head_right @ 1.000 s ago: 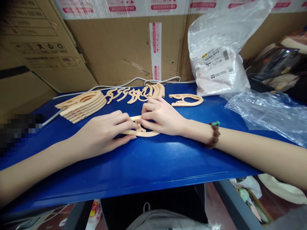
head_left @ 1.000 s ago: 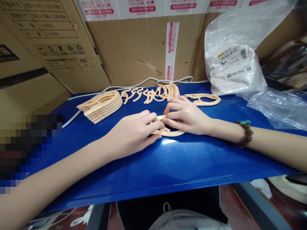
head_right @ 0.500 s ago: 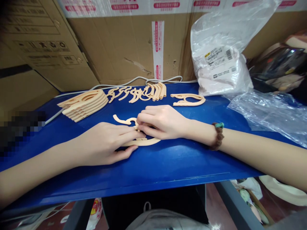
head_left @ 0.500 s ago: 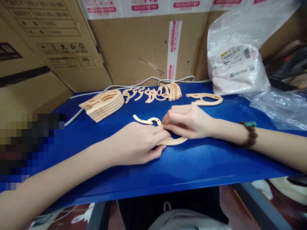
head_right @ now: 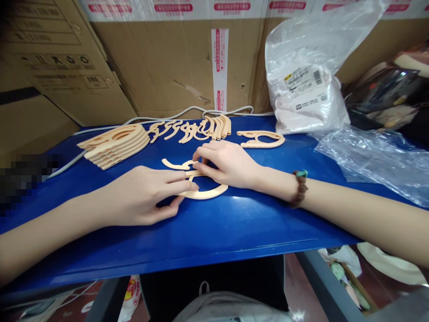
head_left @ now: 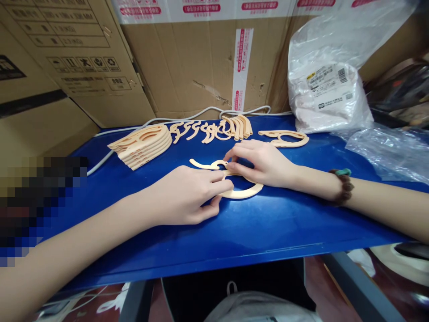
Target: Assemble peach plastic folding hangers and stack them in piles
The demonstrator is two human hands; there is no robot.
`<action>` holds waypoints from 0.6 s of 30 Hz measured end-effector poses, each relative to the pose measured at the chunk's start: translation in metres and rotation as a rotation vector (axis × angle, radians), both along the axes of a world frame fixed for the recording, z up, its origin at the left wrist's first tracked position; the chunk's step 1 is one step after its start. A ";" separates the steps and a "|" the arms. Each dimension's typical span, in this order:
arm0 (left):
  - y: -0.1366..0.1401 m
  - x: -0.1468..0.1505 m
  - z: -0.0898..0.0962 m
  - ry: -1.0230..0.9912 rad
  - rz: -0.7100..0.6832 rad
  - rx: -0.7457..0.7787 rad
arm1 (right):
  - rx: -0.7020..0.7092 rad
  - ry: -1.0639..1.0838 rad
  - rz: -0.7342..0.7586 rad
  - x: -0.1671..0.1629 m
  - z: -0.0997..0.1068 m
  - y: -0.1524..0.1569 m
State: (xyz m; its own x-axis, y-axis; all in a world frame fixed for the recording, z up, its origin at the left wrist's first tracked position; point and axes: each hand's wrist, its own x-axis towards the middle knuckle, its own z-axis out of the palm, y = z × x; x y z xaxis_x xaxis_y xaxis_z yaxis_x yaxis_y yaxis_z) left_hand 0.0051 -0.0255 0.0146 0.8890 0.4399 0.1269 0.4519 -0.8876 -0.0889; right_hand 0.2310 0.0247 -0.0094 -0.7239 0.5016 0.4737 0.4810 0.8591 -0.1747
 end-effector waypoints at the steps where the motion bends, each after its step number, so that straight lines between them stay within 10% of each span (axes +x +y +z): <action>1: 0.000 -0.001 0.000 0.007 0.006 -0.009 | -0.014 0.002 -0.031 0.000 0.000 0.001; 18: -0.002 0.002 0.006 0.069 0.106 0.006 | -0.120 0.009 -0.048 0.002 -0.004 0.009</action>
